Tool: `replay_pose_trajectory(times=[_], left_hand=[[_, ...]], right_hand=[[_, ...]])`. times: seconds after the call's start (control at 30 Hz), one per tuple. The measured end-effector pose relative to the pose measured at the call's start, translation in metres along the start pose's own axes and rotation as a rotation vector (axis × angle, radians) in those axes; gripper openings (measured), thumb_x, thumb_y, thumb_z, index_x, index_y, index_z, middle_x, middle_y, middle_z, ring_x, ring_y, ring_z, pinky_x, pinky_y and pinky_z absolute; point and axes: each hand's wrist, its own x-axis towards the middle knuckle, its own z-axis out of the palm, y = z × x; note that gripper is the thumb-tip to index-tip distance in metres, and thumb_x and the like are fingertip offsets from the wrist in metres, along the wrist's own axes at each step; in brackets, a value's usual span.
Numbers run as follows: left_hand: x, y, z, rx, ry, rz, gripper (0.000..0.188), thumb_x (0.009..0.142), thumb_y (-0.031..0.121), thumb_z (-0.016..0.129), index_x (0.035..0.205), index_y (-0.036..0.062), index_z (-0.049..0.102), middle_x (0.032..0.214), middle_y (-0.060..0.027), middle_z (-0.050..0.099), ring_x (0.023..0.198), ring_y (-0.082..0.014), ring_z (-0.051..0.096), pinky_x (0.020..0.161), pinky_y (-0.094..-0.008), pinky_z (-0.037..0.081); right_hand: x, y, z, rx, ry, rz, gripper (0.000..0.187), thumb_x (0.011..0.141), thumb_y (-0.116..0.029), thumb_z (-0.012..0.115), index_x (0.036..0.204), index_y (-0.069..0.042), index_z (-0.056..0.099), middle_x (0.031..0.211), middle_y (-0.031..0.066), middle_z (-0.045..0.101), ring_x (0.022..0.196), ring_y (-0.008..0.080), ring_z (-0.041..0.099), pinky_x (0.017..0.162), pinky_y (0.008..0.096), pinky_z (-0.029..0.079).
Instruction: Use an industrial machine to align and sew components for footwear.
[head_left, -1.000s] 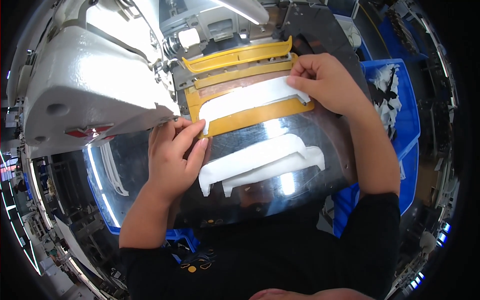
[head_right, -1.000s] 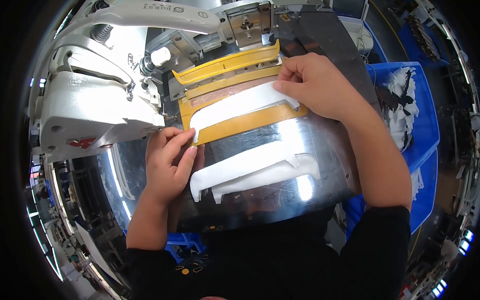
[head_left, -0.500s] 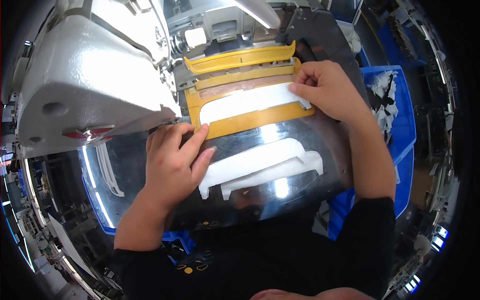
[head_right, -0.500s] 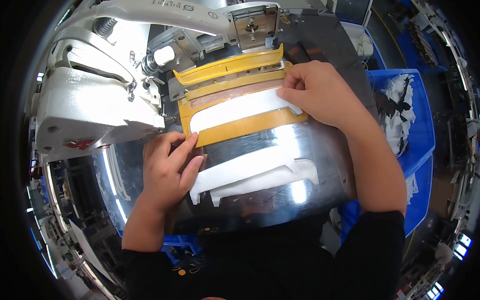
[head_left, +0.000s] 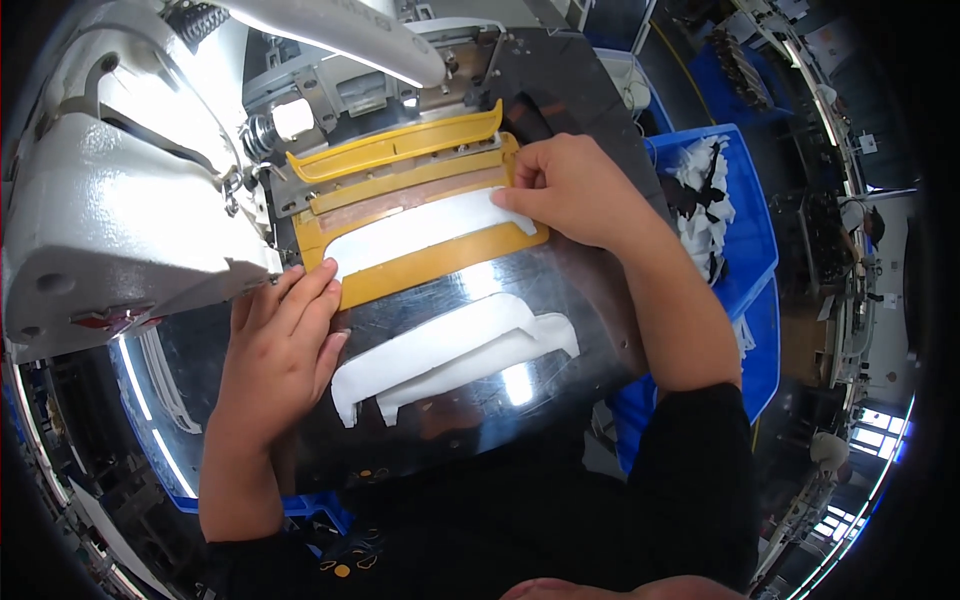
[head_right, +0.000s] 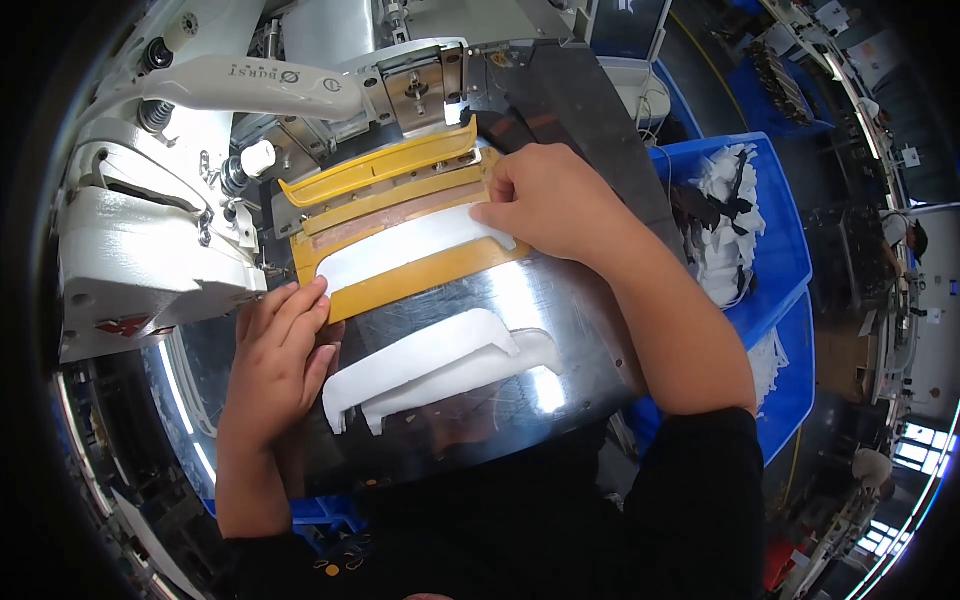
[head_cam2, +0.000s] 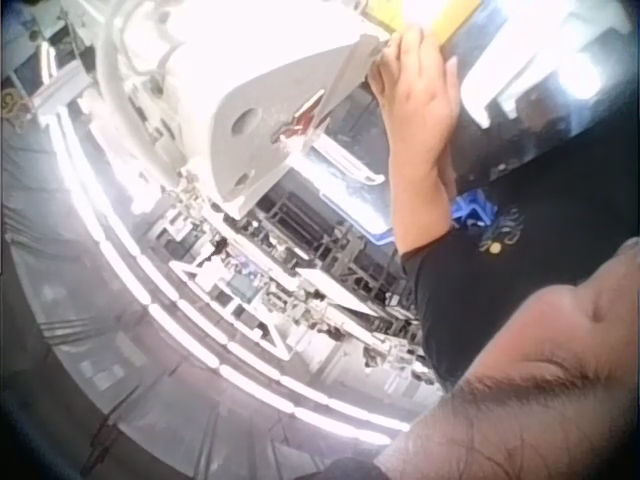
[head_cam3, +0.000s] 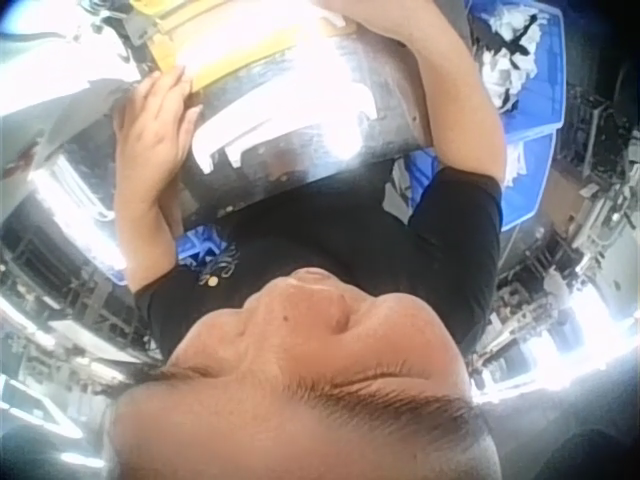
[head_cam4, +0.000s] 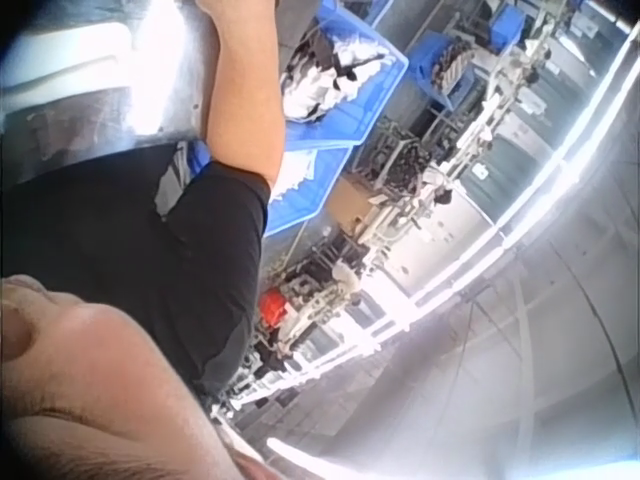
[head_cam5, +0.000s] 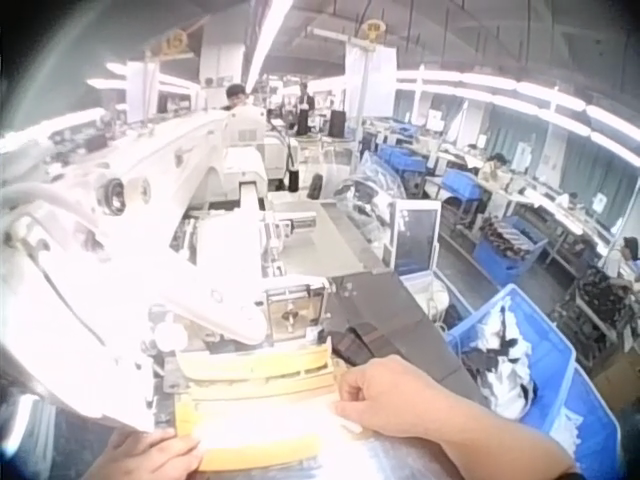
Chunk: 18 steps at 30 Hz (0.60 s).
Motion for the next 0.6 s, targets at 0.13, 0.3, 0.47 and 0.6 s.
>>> replay_pose_trajectory(times=[0.13, 0.3, 0.47, 0.6], left_hand=[[0.000, 0.001, 0.003, -0.027, 0.015, -0.019, 0.051, 0.097, 0.021, 0.078, 0.145, 0.0076, 0.069, 0.154, -0.0067, 0.066, 0.141, -0.0309, 0.059, 0.124, -0.0507, 0.040], [0.002, 0.002, 0.004, -0.045, 0.012, -0.013, 0.053, 0.096, 0.017, 0.075, 0.146, 0.0025, 0.066, 0.156, -0.0121, 0.062, 0.141, -0.0363, 0.056, 0.123, -0.0499, 0.041], [0.000, -0.001, 0.005, -0.043, 0.005, -0.011, 0.055, 0.098, 0.022, 0.077, 0.150, 0.0063, 0.066, 0.157, -0.0086, 0.063, 0.143, -0.0315, 0.057, 0.125, -0.0498, 0.038], [0.001, -0.002, 0.003, -0.043, -0.002, 0.001, 0.054, 0.099, 0.022, 0.076, 0.149, 0.0053, 0.067, 0.158, -0.0081, 0.062, 0.143, -0.0309, 0.057, 0.125, -0.0490, 0.037]], right_hand=[[-0.002, 0.008, -0.004, -0.017, 0.005, -0.061, 0.033, 0.091, -0.028, 0.088, 0.080, -0.001, 0.073, 0.069, 0.0102, 0.070, 0.064, 0.0172, 0.067, 0.062, 0.0337, 0.053], [-0.009, 0.009, -0.017, -0.096, -0.077, -0.074, 0.031, 0.087, -0.025, 0.089, 0.081, -0.001, 0.071, 0.072, 0.0097, 0.072, 0.066, 0.0185, 0.067, 0.063, 0.0334, 0.053], [-0.020, 0.011, -0.024, -0.053, -0.063, -0.464, 0.019, 0.092, -0.013, 0.078, 0.109, -0.004, 0.081, 0.110, 0.0099, 0.081, 0.101, 0.0304, 0.076, 0.090, 0.0411, 0.060], [-0.027, 0.026, -0.016, -0.254, -0.038, -0.573, 0.032, 0.095, -0.005, 0.070, 0.125, -0.008, 0.082, 0.136, 0.0063, 0.078, 0.116, 0.0294, 0.075, 0.100, 0.0418, 0.060]])
